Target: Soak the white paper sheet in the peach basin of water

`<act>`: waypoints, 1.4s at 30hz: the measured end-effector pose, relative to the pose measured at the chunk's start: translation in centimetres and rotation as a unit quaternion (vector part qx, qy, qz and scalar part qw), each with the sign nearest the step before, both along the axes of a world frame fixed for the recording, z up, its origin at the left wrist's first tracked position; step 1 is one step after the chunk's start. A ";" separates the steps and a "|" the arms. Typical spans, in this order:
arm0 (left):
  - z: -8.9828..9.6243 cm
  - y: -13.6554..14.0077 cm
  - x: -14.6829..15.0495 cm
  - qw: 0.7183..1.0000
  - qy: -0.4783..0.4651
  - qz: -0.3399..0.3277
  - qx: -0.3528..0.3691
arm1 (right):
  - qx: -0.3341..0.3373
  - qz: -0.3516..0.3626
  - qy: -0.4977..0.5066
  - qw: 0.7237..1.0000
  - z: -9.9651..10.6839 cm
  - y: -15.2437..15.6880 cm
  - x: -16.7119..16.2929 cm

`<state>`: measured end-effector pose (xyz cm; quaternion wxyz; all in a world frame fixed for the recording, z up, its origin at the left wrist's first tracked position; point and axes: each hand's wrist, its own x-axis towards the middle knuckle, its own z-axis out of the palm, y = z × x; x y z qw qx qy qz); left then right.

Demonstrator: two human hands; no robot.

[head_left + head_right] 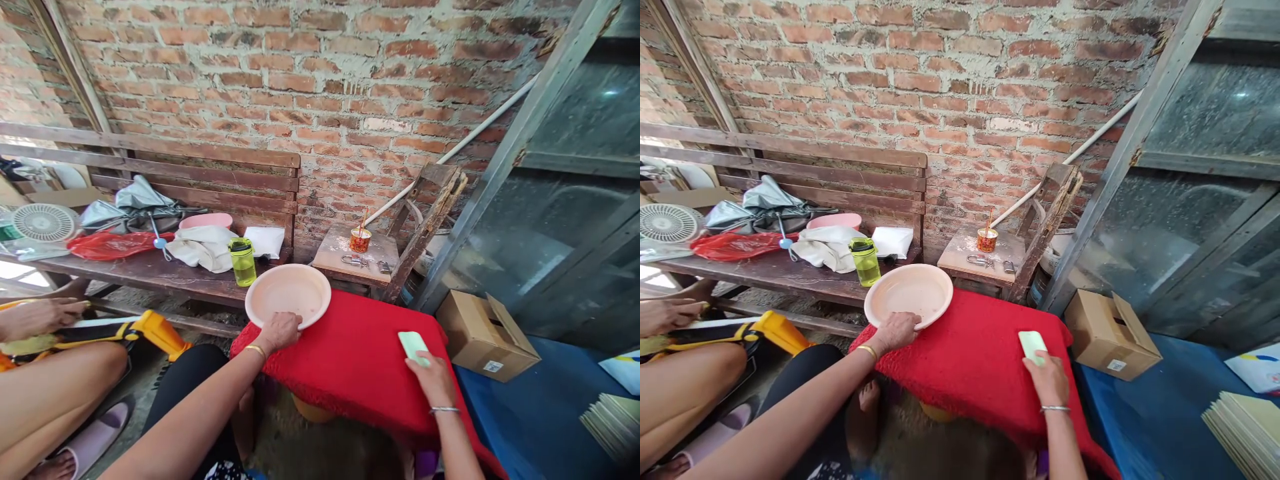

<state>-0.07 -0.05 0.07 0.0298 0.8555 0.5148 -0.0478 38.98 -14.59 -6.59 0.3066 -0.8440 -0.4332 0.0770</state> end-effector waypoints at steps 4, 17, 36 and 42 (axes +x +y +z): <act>-0.1 0.0 -0.1 1.000 -0.003 0.000 -0.002 | -0.011 -0.135 0.004 0.991 0.0 -3.6 5.8; 0.2 -0.2 0.1 1.000 0.010 0.014 0.004 | 0.061 0.098 -0.010 0.993 -1.7 3.6 -4.8; -0.3 0.1 0.0 1.000 0.000 0.006 0.006 | 0.098 0.061 0.044 0.992 -2.6 -2.9 -0.8; -0.1 0.1 0.1 1.000 0.005 0.008 0.007 | 0.074 -0.011 0.020 0.997 -2.9 -4.1 1.6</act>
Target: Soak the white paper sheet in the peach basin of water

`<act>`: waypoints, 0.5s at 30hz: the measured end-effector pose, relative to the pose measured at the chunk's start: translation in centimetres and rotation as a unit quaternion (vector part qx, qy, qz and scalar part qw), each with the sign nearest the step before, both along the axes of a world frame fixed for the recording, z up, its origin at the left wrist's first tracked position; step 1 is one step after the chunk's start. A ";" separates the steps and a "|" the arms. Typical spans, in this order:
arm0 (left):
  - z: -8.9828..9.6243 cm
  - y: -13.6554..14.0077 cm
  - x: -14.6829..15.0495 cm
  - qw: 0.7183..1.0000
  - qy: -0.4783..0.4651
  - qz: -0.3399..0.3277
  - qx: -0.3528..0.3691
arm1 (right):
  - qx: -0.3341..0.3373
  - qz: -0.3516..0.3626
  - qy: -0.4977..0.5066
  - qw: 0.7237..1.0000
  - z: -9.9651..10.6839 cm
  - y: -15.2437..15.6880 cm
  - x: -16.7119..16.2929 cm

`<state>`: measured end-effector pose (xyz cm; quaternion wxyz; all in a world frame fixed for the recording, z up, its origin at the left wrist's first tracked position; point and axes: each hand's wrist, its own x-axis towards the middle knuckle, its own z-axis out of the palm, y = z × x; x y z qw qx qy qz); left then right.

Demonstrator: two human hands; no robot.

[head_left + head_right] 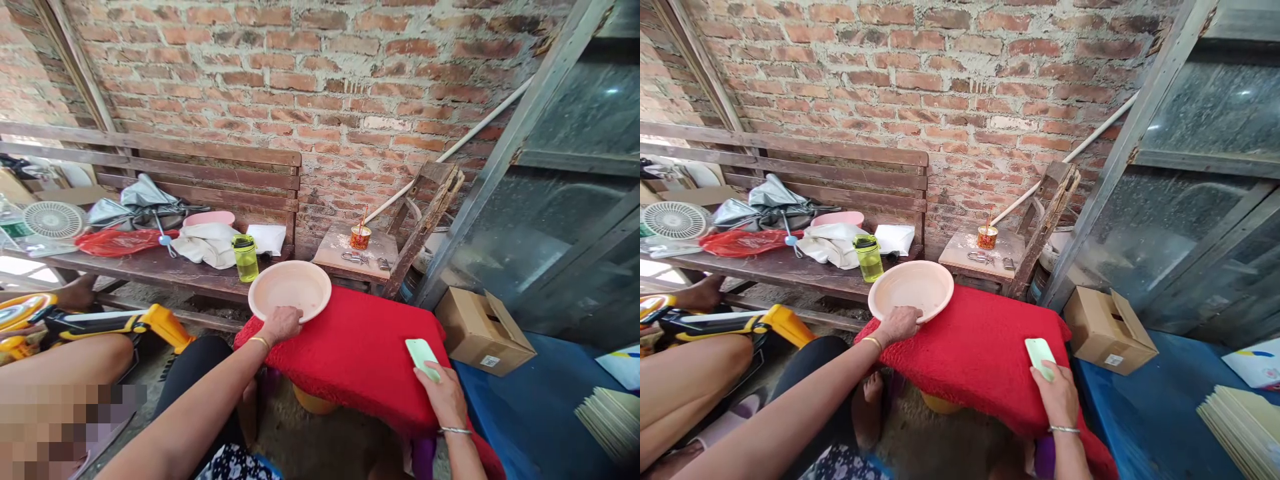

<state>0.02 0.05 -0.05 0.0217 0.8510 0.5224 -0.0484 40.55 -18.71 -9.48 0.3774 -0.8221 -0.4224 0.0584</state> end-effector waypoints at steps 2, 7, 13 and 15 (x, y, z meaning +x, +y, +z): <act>0.0 0.0 0.0 1.000 -0.001 -0.001 -0.001 | -0.022 -0.077 -0.017 0.997 0.0 -1.0 2.4; -0.1 0.0 0.0 1.000 -0.011 0.002 -0.007 | -0.023 -0.101 -0.028 0.994 0.5 -0.3 2.7; 0.1 -0.1 0.0 1.000 -0.010 0.000 -0.006 | 0.045 0.164 -0.006 0.985 1.0 4.0 -10.5; 0.2 -0.1 0.0 1.000 -0.007 -0.003 -0.003 | 0.019 0.270 -0.027 0.962 1.3 4.5 -15.5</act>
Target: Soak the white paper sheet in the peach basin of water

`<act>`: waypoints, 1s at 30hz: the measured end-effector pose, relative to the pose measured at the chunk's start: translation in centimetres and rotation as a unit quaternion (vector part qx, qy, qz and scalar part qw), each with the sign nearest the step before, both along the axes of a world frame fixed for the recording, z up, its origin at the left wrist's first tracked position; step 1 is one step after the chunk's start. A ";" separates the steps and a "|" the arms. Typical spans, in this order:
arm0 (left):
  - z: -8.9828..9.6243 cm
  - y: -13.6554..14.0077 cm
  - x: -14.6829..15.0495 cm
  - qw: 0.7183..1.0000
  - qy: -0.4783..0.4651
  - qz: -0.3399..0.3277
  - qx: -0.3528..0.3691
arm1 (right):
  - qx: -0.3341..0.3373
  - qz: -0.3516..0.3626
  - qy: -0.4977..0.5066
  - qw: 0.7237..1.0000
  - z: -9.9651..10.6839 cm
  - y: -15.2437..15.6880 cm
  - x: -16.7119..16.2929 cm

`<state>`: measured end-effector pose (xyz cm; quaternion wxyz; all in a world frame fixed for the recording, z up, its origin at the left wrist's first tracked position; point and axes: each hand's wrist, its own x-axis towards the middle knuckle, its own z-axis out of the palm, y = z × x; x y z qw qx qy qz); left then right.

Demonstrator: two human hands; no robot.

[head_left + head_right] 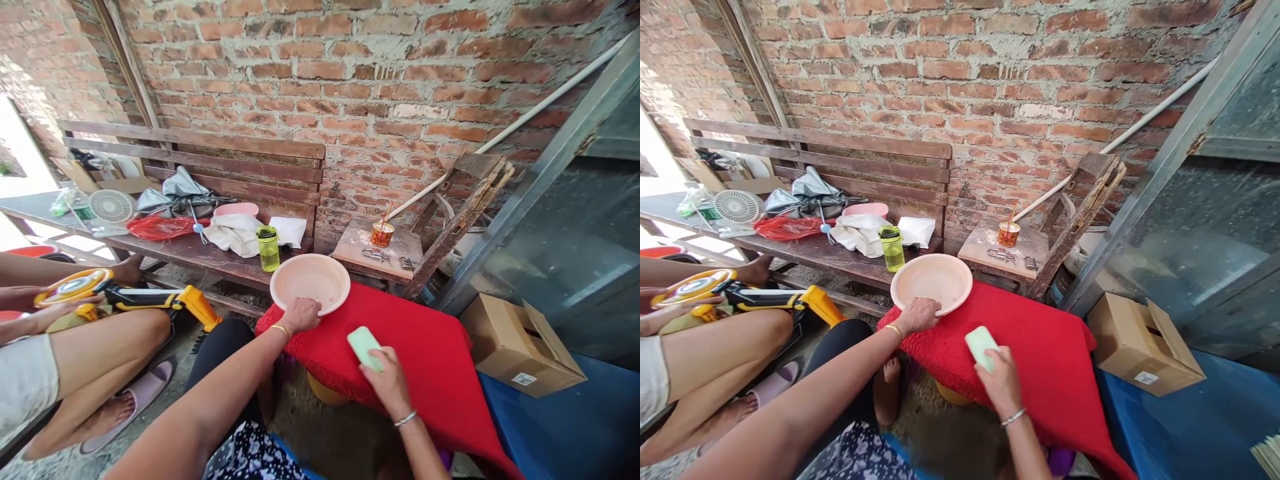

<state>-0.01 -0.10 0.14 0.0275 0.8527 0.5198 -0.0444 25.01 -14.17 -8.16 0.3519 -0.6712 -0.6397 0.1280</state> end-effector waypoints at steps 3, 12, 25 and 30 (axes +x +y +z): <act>0.1 0.0 0.0 1.000 0.003 -0.003 0.005 | -0.022 0.076 -0.077 0.994 0.3 0.2 -4.3; -0.4 0.1 -0.1 1.000 -0.018 0.000 -0.002 | -0.006 -0.217 -0.067 0.974 -2.0 0.3 10.3; -0.1 -0.1 0.0 1.000 -0.010 -0.005 0.009 | 0.035 0.040 -0.106 0.993 0.1 3.9 -3.8; -0.1 -0.1 -0.1 1.000 -0.009 -0.007 0.002 | -0.025 -0.047 -0.090 0.995 0.2 4.2 0.6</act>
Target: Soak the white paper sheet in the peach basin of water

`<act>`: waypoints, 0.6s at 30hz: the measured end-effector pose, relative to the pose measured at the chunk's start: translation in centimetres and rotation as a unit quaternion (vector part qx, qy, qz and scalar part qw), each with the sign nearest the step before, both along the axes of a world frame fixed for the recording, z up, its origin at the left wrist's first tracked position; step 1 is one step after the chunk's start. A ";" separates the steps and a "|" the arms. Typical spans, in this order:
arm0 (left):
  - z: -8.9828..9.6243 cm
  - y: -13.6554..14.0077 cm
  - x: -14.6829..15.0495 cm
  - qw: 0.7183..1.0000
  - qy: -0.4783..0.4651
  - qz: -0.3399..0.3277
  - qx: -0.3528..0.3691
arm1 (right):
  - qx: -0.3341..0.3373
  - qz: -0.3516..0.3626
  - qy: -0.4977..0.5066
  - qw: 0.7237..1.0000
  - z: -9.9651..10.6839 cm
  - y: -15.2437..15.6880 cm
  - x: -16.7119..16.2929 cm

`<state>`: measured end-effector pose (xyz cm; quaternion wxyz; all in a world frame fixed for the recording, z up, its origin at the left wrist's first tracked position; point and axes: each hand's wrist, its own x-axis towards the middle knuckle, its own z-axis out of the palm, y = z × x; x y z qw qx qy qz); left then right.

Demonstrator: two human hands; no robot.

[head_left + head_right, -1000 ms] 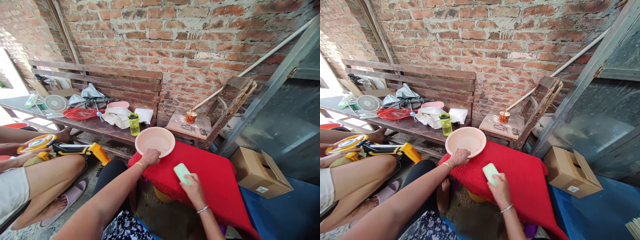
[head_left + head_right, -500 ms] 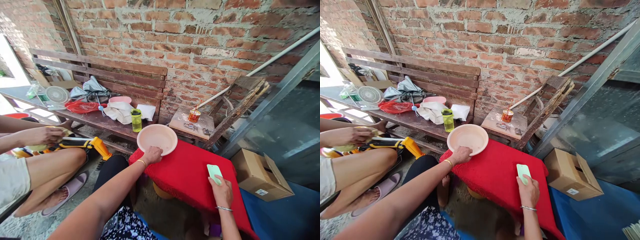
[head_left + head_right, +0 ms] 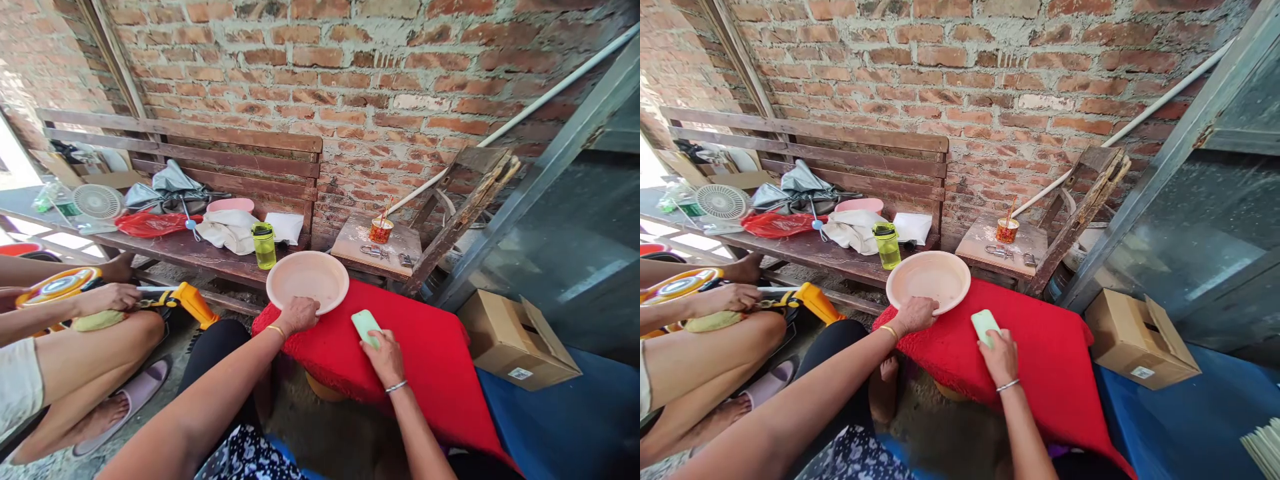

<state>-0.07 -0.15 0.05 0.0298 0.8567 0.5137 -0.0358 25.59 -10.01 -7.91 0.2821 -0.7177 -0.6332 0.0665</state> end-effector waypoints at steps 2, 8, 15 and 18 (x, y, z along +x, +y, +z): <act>-0.1 0.1 0.0 1.000 -0.002 0.001 -0.005 | -0.001 -0.055 0.003 0.998 -0.3 -0.9 4.1; -0.2 0.2 0.0 1.000 -0.015 0.001 -0.013 | -0.038 -0.308 0.035 0.950 -0.6 -7.5 17.5; -0.2 0.1 -0.1 1.000 -0.021 -0.002 -0.014 | -0.001 -0.352 0.084 0.932 1.0 -12.5 18.9; -0.2 0.2 -0.1 1.000 -0.017 0.003 -0.016 | 0.014 -0.251 0.132 0.959 1.2 -11.3 12.7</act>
